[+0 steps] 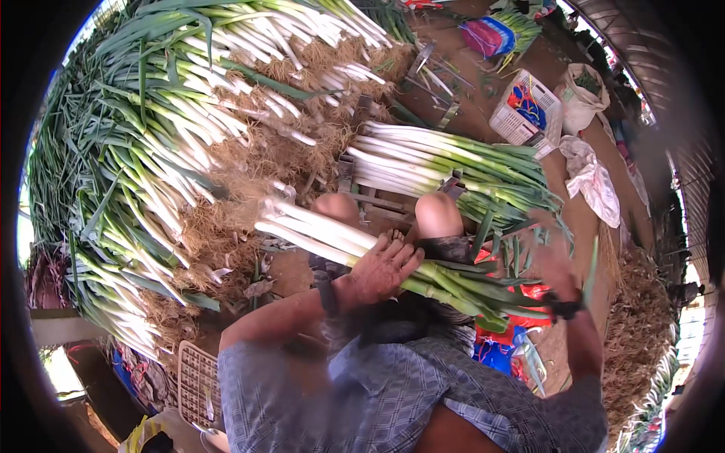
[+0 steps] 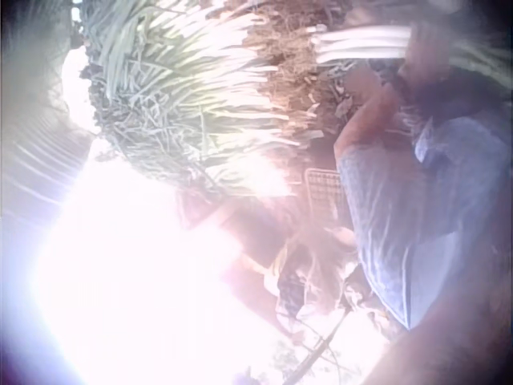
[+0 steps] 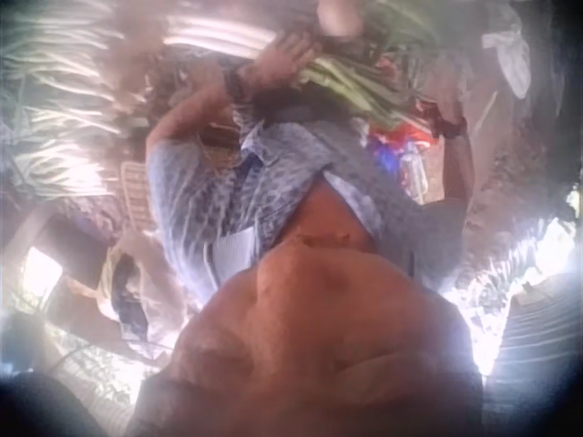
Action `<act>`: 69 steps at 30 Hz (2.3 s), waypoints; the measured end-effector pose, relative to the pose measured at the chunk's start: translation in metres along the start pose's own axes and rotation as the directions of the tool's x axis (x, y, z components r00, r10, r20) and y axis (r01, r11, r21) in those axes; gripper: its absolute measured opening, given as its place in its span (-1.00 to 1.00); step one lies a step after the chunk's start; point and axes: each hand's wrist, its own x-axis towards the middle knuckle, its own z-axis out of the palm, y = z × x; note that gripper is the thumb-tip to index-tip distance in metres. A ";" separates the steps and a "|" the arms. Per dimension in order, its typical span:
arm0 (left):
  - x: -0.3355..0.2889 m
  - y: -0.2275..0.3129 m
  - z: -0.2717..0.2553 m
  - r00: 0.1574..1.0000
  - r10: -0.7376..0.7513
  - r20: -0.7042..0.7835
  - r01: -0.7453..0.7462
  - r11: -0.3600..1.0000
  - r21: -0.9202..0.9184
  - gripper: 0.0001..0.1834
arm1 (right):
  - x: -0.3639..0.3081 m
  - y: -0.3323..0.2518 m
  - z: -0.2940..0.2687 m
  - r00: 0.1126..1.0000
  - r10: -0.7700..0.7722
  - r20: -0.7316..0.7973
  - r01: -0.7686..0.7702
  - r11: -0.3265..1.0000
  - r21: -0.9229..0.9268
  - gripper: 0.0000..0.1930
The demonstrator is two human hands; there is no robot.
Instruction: The person gathers long green vegetables, aligns them into bunches, and secures them with rubber bands. The person repeatedly picks up vegetables, trims or adjusts the roots, and places the finished bundles on a nearby surface.
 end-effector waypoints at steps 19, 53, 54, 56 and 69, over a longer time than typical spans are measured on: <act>-0.135 -0.143 -0.102 0.524 -0.742 -0.418 0.728 0.645 -0.232 -0.75 | 0.059 -0.038 0.170 0.684 -0.646 0.338 0.590 0.763 0.263 -0.51; -0.046 -0.041 -0.066 0.775 -0.627 -0.082 0.630 0.777 0.010 -0.23 | 0.347 0.221 0.071 0.888 -0.397 0.233 0.460 0.790 -0.406 -0.56; -0.046 -0.041 -0.067 0.765 -0.639 -0.081 0.641 0.768 0.002 -0.23 | 0.357 0.232 0.090 0.892 -0.387 0.233 0.450 0.799 -0.399 -0.56; -0.048 -0.039 -0.070 0.729 -0.680 -0.078 0.681 0.732 -0.018 -0.22 | 0.373 0.240 0.122 0.900 -0.343 0.269 0.428 0.814 -0.393 -0.56; -0.051 -0.061 -0.055 0.694 -0.704 -0.152 0.706 0.707 -0.048 -0.34 | 0.401 0.248 0.178 0.925 -0.208 0.318 0.295 0.922 -0.253 -0.49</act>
